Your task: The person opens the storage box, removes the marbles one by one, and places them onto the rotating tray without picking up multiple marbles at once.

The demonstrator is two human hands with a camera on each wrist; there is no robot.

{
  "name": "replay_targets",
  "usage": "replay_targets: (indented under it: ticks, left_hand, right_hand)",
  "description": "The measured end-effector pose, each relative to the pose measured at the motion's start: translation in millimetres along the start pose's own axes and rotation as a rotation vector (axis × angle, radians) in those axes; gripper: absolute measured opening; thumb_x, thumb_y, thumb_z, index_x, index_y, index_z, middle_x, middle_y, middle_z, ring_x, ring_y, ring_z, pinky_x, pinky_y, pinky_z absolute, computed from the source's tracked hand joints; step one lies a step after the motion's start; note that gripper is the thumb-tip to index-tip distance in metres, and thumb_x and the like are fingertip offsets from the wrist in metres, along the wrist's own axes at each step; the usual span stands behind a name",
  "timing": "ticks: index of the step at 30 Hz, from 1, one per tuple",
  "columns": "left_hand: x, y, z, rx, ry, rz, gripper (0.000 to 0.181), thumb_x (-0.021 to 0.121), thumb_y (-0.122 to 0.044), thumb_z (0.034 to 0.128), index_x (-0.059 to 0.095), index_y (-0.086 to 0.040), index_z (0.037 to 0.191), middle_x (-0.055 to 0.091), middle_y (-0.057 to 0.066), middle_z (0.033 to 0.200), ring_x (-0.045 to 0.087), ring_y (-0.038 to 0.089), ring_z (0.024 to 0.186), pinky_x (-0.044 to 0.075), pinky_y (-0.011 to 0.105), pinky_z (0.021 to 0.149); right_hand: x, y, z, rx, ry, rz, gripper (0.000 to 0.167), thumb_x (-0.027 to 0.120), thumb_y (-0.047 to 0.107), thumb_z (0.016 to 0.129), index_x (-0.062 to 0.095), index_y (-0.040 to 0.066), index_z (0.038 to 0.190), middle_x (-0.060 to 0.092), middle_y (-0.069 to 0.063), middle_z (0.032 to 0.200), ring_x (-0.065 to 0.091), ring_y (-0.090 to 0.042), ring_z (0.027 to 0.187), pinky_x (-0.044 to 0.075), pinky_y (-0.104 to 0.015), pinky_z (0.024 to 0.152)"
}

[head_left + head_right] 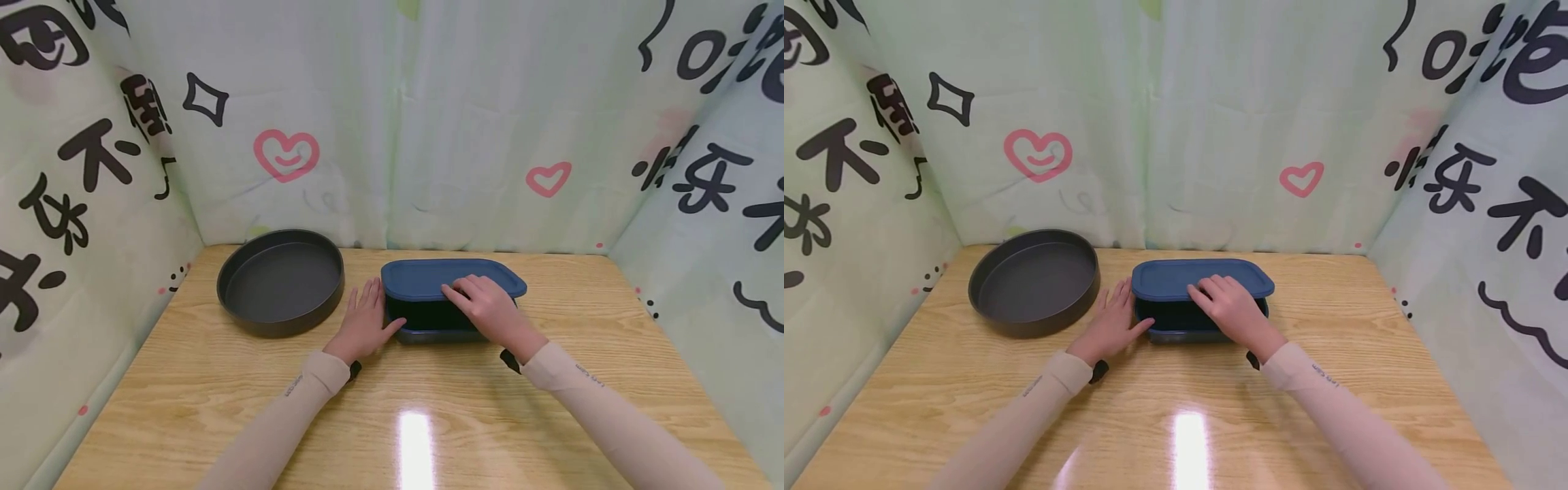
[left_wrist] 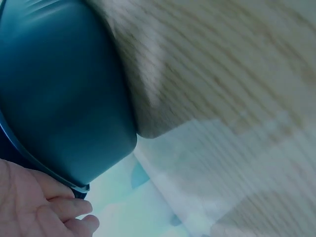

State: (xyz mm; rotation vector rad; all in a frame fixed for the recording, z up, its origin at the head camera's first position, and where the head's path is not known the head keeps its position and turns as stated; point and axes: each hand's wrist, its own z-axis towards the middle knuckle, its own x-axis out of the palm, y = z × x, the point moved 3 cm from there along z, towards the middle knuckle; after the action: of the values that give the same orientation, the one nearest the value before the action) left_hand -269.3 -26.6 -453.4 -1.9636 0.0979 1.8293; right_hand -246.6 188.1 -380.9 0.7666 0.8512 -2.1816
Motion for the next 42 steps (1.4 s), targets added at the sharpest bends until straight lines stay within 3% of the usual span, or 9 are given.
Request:
replay_targets:
  ticks: [5, 11, 18, 22, 26, 31, 34, 39, 42]
  left_hand:
    - [1.1, 0.5, 0.2, -0.010, -0.019, -0.014, 0.085, 0.036, -0.058, 0.0946, 0.007, -0.001, 0.150, 0.004, 0.014, 0.159, 0.005, 0.028, 0.148, 0.003, 0.051, 0.118]
    - [1.2, -1.7, -0.4, -0.010, -0.035, 0.025, 0.083, 0.033, -0.057, 0.0959, 0.006, 0.000, 0.150, 0.006, 0.015, 0.159, 0.007, 0.028, 0.148, 0.003, 0.050, 0.118]
    - [2.1, -7.3, -0.2, -0.010, -0.029, 0.060, 0.080, 0.034, -0.053, 0.0972, 0.005, 0.000, 0.150, 0.006, 0.015, 0.159, 0.006, 0.029, 0.148, 0.003, 0.049, 0.118]
    - [3.4, -8.6, 0.3, -0.008, -0.045, 0.074, 0.078, 0.035, -0.050, 0.0978, 0.008, 0.001, 0.150, 0.009, 0.016, 0.158, 0.008, 0.029, 0.147, 0.004, 0.049, 0.118]
    - [4.9, -7.3, 1.8, -0.003, -0.069, 0.067, 0.076, 0.037, -0.046, 0.0980, 0.010, 0.002, 0.149, 0.012, 0.018, 0.157, 0.009, 0.030, 0.147, 0.006, 0.050, 0.118]
    - [4.7, -6.5, 1.8, -0.003, -0.076, 0.050, 0.075, 0.038, -0.046, 0.0979, 0.010, 0.002, 0.149, 0.013, 0.018, 0.157, 0.008, 0.029, 0.147, 0.005, 0.050, 0.118]
    - [4.8, -6.2, 1.2, -0.004, -0.072, 0.042, 0.075, 0.038, -0.045, 0.0980, 0.010, 0.002, 0.150, 0.012, 0.018, 0.157, 0.007, 0.029, 0.147, 0.004, 0.050, 0.118]
    - [5.4, -5.5, 0.4, -0.004, -0.062, 0.033, 0.076, 0.037, -0.046, 0.0981, 0.009, 0.001, 0.150, 0.011, 0.017, 0.158, 0.006, 0.028, 0.148, 0.003, 0.050, 0.118]
    - [5.7, -5.3, 0.2, -0.006, -0.055, 0.031, 0.076, 0.036, -0.047, 0.0981, 0.007, 0.001, 0.150, 0.010, 0.017, 0.158, 0.004, 0.027, 0.148, 0.002, 0.050, 0.118]
  right_hand:
    - [-4.2, -9.3, 6.3, -0.005, -0.013, -0.044, 0.031, 0.075, -0.004, 0.069, 0.070, -0.001, 0.100, 0.066, -0.013, 0.085, 0.063, -0.024, 0.075, 0.055, -0.034, 0.066]
    - [-11.6, -31.4, 19.4, 0.061, -0.042, -0.042, 0.015, 0.066, 0.004, 0.084, 0.069, -0.002, 0.097, 0.066, -0.014, 0.083, 0.063, -0.025, 0.068, 0.055, -0.036, 0.063]
    - [-31.0, -72.0, 27.0, 0.234, -0.046, -0.018, 0.021, 0.076, 0.005, 0.075, 0.070, -0.004, 0.093, 0.062, -0.015, 0.077, 0.062, -0.026, 0.063, 0.054, -0.037, 0.057]
    - [-44.9, -99.9, 24.7, 0.432, -0.041, 0.018, 0.020, 0.074, 0.005, 0.077, 0.070, -0.005, 0.093, 0.064, -0.018, 0.079, 0.063, -0.031, 0.066, 0.052, -0.041, 0.058]
    - [-57.1, -133.0, 14.3, 0.720, -0.001, 0.094, 0.024, 0.071, 0.010, 0.082, 0.070, -0.005, 0.101, 0.069, -0.024, 0.089, 0.065, -0.035, 0.074, 0.051, -0.045, 0.068]
    - [-67.3, -171.5, -17.3, 1.070, 0.128, 0.183, 0.037, 0.064, 0.026, 0.089, 0.067, -0.003, 0.110, 0.067, -0.027, 0.098, 0.061, -0.033, 0.079, 0.044, -0.028, 0.065]
    - [-69.2, -186.9, -43.5, 1.200, 0.206, 0.225, 0.044, 0.061, 0.032, 0.090, 0.065, -0.006, 0.112, 0.064, -0.029, 0.104, 0.058, -0.032, 0.084, 0.040, -0.024, 0.065]
    - [-70.2, -199.9, -89.9, 1.380, 0.298, 0.318, 0.055, 0.058, 0.037, 0.091, 0.059, -0.010, 0.119, 0.056, -0.033, 0.119, 0.052, -0.035, 0.098, 0.043, -0.034, 0.074]
    - [-71.8, -203.9, -116.2, 1.470, 0.348, 0.350, 0.060, 0.058, 0.041, 0.090, 0.056, -0.011, 0.122, 0.057, -0.030, 0.119, 0.051, -0.031, 0.095, 0.044, -0.032, 0.070]
